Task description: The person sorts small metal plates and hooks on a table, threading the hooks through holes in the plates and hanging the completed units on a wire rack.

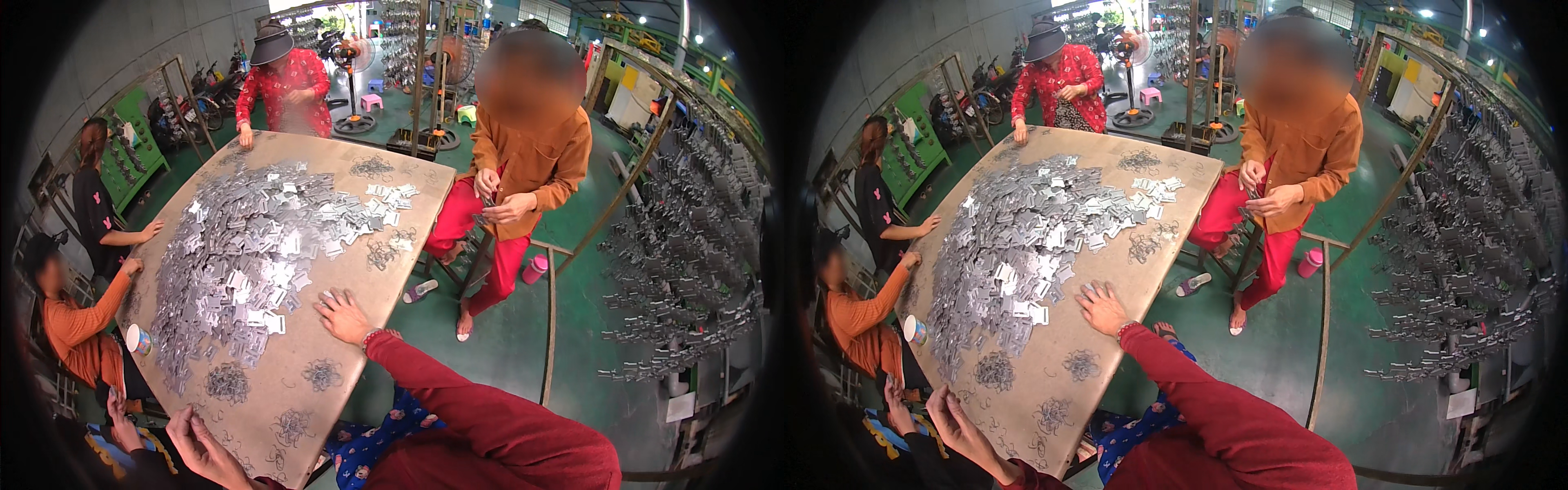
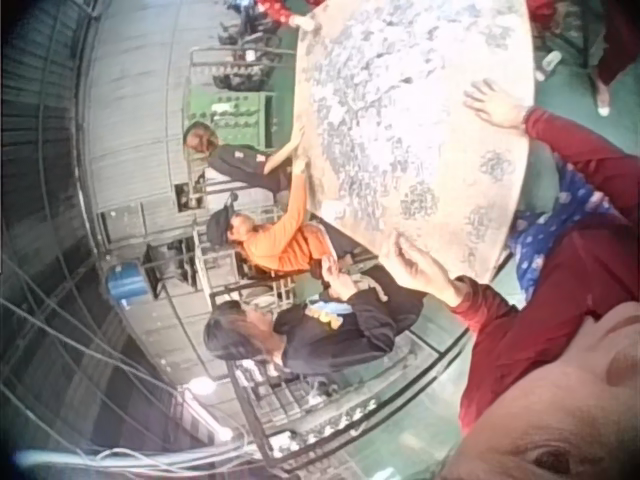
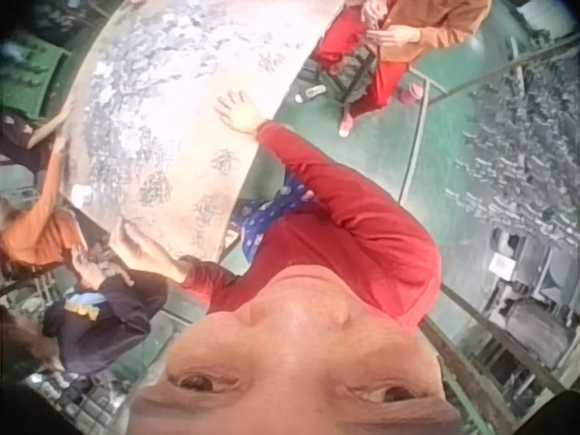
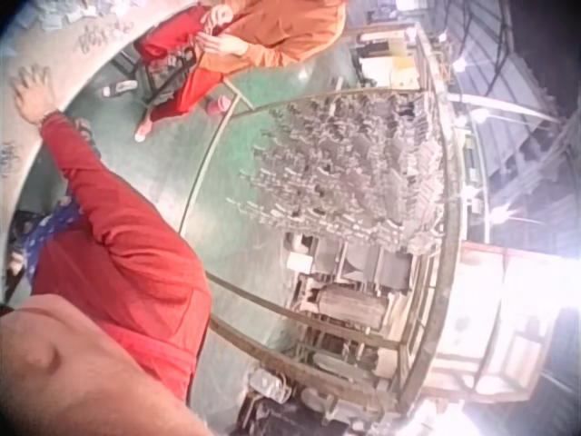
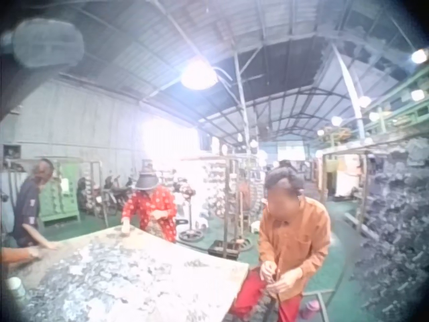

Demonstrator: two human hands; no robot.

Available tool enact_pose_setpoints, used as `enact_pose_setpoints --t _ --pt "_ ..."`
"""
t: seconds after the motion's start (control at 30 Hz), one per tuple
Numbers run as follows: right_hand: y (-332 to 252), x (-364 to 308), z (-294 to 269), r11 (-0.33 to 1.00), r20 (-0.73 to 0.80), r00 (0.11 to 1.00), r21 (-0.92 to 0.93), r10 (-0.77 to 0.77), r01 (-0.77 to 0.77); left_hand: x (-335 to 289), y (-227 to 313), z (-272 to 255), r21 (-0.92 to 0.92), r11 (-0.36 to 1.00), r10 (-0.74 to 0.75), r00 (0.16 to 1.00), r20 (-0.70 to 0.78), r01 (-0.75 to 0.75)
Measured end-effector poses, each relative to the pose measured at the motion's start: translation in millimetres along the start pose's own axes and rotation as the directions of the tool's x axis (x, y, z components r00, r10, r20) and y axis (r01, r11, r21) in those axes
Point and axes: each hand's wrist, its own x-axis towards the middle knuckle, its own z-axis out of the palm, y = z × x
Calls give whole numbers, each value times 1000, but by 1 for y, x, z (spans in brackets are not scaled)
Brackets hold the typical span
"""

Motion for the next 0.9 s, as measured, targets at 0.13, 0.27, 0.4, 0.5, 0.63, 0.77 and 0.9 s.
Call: enact_pose_setpoints --t 0.13,0.27,0.4,0.5,0.63,0.77,0.9 --pt "1 1 2 999 -201 978 6 53 -53 -8 2 3 -30 999 17 1000 5 -17" --pt "9 4 3 955 -193 937 126 290 -270 -12 -6 -1 -46 999 -4 1000 15 4" --pt "10 4 3 974 -219 949 48 226 -221 -16 -22 -10 -47 997 -69 998 1 69" --pt "5 3 2 977 -223 951 63 214 -205 -19 -34 -15 -30 995 -94 996 2 94" --pt "10 1 2 974 -253 941 77 226 -214 -22 -31 -4 -231 949 -227 973 -25 216" --pt "11 4 3 965 -248 933 104 260 -241 -12 22 16 -934 -257 -287 904 318 247" --pt "7 8 -1 962 -346 899 143 270 -233 10 144 37 -503 -723 210 844 493 473"
